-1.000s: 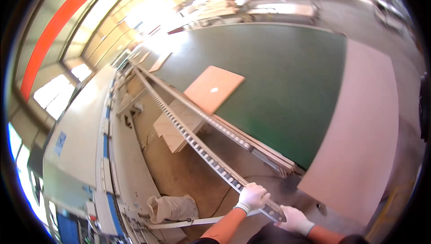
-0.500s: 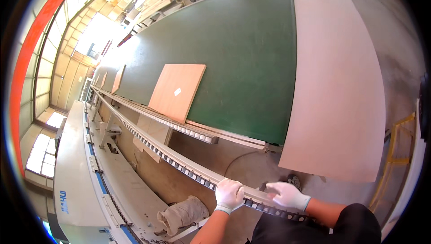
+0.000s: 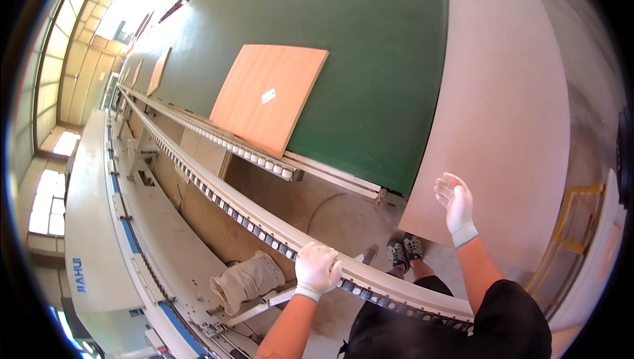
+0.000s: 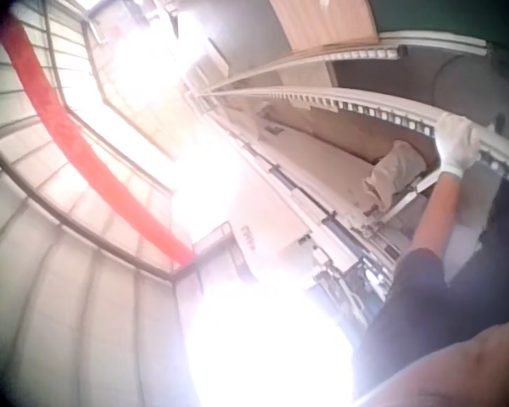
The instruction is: The person picks up a wooden board from a table, feeds it into an industrial edge banding machine, and then walks to the other side to retrieve the processed board from a conveyor belt, placing it on a stack.
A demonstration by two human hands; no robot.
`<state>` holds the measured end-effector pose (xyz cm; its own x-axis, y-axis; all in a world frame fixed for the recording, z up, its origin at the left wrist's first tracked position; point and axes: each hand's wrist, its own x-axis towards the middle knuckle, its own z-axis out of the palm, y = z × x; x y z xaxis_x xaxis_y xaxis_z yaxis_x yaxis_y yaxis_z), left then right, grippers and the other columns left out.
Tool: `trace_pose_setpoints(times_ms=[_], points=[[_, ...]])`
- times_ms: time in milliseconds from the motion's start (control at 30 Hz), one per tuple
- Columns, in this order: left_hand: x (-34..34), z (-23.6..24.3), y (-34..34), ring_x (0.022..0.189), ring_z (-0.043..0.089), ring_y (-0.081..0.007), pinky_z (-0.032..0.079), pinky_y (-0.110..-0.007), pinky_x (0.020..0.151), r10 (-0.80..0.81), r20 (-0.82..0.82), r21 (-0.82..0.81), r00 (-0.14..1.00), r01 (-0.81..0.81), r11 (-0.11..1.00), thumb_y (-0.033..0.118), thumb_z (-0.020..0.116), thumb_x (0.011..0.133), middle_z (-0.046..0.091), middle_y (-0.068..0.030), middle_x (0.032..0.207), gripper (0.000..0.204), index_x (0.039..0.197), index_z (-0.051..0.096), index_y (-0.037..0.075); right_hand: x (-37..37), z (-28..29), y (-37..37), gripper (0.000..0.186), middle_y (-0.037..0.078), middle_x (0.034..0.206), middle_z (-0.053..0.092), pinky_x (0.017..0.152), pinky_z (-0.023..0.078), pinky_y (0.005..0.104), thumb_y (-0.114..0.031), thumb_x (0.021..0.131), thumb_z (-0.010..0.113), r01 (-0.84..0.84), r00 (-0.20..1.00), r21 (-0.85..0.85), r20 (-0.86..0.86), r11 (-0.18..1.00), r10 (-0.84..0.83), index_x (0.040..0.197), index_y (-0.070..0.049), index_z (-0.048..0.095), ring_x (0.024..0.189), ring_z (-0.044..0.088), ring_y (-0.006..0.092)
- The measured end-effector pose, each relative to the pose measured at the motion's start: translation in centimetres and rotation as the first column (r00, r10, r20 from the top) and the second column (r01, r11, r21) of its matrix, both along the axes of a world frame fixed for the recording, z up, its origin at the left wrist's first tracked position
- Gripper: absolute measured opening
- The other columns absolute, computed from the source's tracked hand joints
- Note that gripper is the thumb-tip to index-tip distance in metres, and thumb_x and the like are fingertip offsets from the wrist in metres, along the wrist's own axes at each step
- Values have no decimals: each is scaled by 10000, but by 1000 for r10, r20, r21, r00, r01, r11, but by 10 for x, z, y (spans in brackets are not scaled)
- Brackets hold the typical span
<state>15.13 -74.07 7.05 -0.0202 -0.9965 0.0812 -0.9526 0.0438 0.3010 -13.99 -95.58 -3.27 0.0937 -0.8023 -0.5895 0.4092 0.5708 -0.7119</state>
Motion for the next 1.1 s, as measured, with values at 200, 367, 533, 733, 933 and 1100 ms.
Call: trace_pose_setpoints(times_ms=[200, 367, 533, 733, 933, 1100], points=[[-2, 2, 0, 800, 635, -271, 478, -441, 849, 22, 4, 16, 1000, -22, 1000, 244, 656, 717, 679, -59, 817, 165, 788, 667, 95, -17, -24, 7, 328, 90, 1097, 676, 857, 501, 346, -269, 1009, 449, 90, 995, 87, 33, 992, -93, 1232, -72, 585, 979, 632, 203], [-1, 1, 1, 775, 634, -283, 485, -442, 819, 34, -27, -8, 999, -34, 999, 222, 649, 702, 675, -64, 800, 139, 761, 664, 97, -14, -30, 23, 322, 98, 1097, 676, 844, 517, 339, -245, 1012, 434, 53, 996, 84, 64, 995, -58, 1235, -68, 585, 960, 645, 200], [-2, -2, 1, 773, 627, -285, 482, -445, 804, 22, -35, -27, 999, -23, 999, 211, 659, 689, 672, -63, 803, 140, 769, 660, 97, -6, -23, 25, 298, 107, 1133, 671, 828, 534, 315, -181, 1005, 457, 16, 998, 57, 53, 998, -19, 1250, -69, 585, 957, 651, 186], [-1, -1, 0, 781, 624, -283, 476, -441, 795, 23, -34, -44, 999, -25, 999, 213, 652, 698, 658, -58, 788, 132, 759, 651, 96, 12, -8, 16, 376, 116, 1216, 636, 870, 520, 329, -61, 944, 419, -34, 999, -20, -34, 999, 33, 1289, -65, 570, 996, 640, 193], [-3, 6, -4, 743, 622, -279, 467, -437, 783, 21, -37, -67, 999, -23, 997, 194, 634, 685, 649, -68, 747, 133, 748, 637, 76, 25, 2, 0, 375, 94, 1236, 621, 882, 497, 317, -36, 931, 446, -188, 982, -99, -43, 977, 184, 1288, -49, 559, 991, 624, 166], [0, -2, -3, 751, 621, -277, 464, -445, 792, 21, -39, -86, 999, -25, 996, 201, 635, 689, 649, -63, 750, 138, 756, 637, 81, 29, 1, -13, 430, 101, 1309, 582, 937, 497, 349, -38, 932, 397, -262, 962, -99, -107, 960, 252, 1340, -59, 527, 1104, 605, 197]])
